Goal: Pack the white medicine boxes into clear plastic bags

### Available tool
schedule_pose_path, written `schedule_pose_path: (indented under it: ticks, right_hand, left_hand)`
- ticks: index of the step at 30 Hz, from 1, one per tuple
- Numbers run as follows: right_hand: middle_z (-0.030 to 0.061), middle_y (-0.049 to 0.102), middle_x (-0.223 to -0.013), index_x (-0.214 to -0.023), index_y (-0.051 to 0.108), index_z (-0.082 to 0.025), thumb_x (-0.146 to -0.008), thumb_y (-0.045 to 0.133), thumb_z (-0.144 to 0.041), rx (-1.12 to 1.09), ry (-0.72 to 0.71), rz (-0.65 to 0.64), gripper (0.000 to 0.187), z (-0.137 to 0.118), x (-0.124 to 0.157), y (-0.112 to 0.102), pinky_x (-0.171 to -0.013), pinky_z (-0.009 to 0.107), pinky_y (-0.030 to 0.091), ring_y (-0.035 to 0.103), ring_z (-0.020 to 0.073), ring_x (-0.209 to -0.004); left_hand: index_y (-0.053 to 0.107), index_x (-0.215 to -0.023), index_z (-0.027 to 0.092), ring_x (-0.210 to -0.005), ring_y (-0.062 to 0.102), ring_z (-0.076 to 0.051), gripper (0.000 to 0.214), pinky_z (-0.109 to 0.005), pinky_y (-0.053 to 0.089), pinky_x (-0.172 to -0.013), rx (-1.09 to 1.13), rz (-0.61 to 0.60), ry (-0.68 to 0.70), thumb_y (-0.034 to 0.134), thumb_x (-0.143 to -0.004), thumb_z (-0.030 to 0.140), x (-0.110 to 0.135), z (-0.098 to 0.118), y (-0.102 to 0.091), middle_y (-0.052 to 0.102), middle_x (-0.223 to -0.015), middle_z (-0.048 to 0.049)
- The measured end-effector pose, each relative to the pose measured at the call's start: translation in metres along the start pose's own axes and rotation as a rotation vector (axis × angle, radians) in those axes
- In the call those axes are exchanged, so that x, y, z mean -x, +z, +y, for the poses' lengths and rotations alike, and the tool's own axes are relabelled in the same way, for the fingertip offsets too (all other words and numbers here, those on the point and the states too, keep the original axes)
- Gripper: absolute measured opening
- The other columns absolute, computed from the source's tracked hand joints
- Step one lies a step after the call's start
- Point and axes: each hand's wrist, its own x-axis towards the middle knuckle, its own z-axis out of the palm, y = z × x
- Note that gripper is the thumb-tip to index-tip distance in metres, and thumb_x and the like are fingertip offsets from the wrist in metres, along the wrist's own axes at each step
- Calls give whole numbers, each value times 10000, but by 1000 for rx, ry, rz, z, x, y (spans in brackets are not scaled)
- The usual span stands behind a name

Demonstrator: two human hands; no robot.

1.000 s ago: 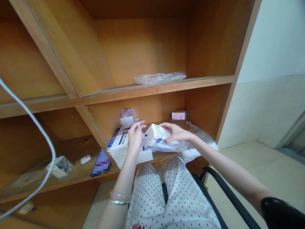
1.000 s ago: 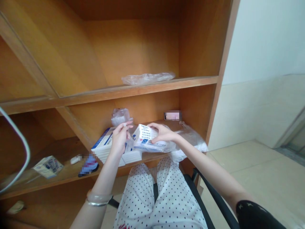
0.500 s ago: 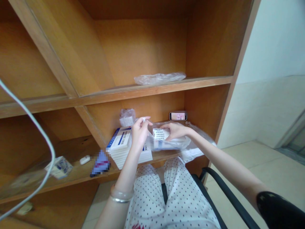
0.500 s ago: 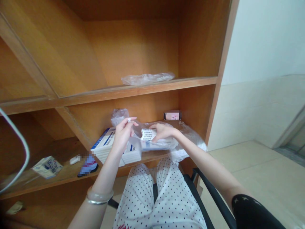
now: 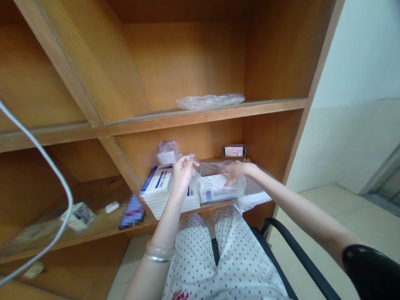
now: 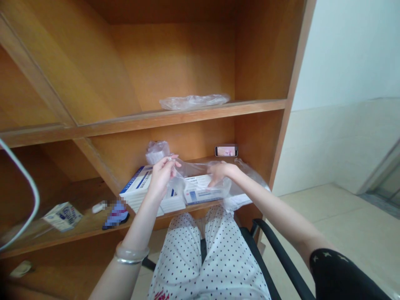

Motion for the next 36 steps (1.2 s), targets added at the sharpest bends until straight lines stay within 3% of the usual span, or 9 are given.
schedule_pose_path:
  ticks: [4, 7, 9, 16, 20, 25, 29, 32, 36]
  right_hand:
    - [34, 606, -559, -473, 582, -215, -401, 828, -483, 313, 78, 84, 371, -5, 26, -24, -789, 414, 460, 624, 266, -722]
    - [65, 564, -516, -433, 554, -197, -527, 772, -456, 557, 190, 78, 351, -15, 43, -36, -668, 399, 446, 582, 248, -611]
    - [62, 545, -512, -434, 545, -193, -605, 714, -396, 644, 179, 82, 314, -21, 48, -45, -637, 366, 421, 557, 223, -588]
    - [-24, 437, -492, -453, 488, -178, -718, 597, -410, 534, -28, 56, 369, -30, 54, -85, -507, 260, 287, 376, 94, -472]
    - [5, 545, -625, -541, 551, -161, -746, 589, -503, 372, -166, 39, 400, -38, 62, -92, -567, 258, 348, 475, 114, -576]
    - [43, 643, -835, -727, 604, -168, -747, 639, -476, -99, -246, 68, 311, -42, 52, -65, -734, 271, 425, 581, 157, -806]
    - [11, 608, -766, -825, 577, -177, -790, 624, -426, -550, -244, 55, 255, -38, 25, -24, -673, 275, 454, 590, 125, -683]
    - [1, 594, -739, -882, 584, -173, -769, 667, -371, -707, -262, -34, 242, -32, 5, 6, -575, 238, 434, 545, 98, -608]
    - [-5, 572, -663, -806, 603, -166, -801, 628, -406, -728, -302, -92, 242, -21, -9, 35, -510, 218, 384, 503, 92, -576]
  left_hand:
    - [599, -928, 120, -397, 380, -51, 227, -184, 260, -406, 17, 6, -22, 513, -738, 208, -3, -3, -2, 552, -568, 32]
    - [598, -922, 121, -403, 383, -56, 219, -184, 259, -413, 38, 12, -35, 527, -742, 224, -6, -7, 1, 513, -529, 51]
    - [602, -926, 117, -413, 381, -57, 226, -186, 258, -419, 47, 15, -30, 530, -743, 228, -8, -8, 2, 495, -525, 55]
    - [646, -838, 116, -468, 387, -62, 228, -193, 259, -446, -17, 17, 1, 561, -741, 304, -11, -3, -4, 490, -570, 35]
    - [650, -801, 127, -535, 441, -78, 235, -200, 311, -497, -41, 42, 34, 590, -731, 344, -10, 1, -6, 551, -642, 12]
    - [624, -734, 156, -722, 542, -134, 199, -233, 407, -677, -154, 90, 145, 605, -742, 354, -12, 3, 7, 607, -731, -6]
    - [580, -801, 167, -820, 588, -148, 151, -259, 432, -796, -90, -80, 186, 571, -785, 317, -11, -9, 28, 624, -802, -14]
    - [542, -952, 178, -714, 607, -136, 158, -273, 470, -742, -7, -284, 128, 509, -825, 267, -9, -27, 39, 618, -754, -7]
    - [458, -1187, 203, -569, 581, -125, 358, -253, 471, -593, -57, -336, 77, 454, -829, 204, -8, -49, 38, 576, -654, 27]
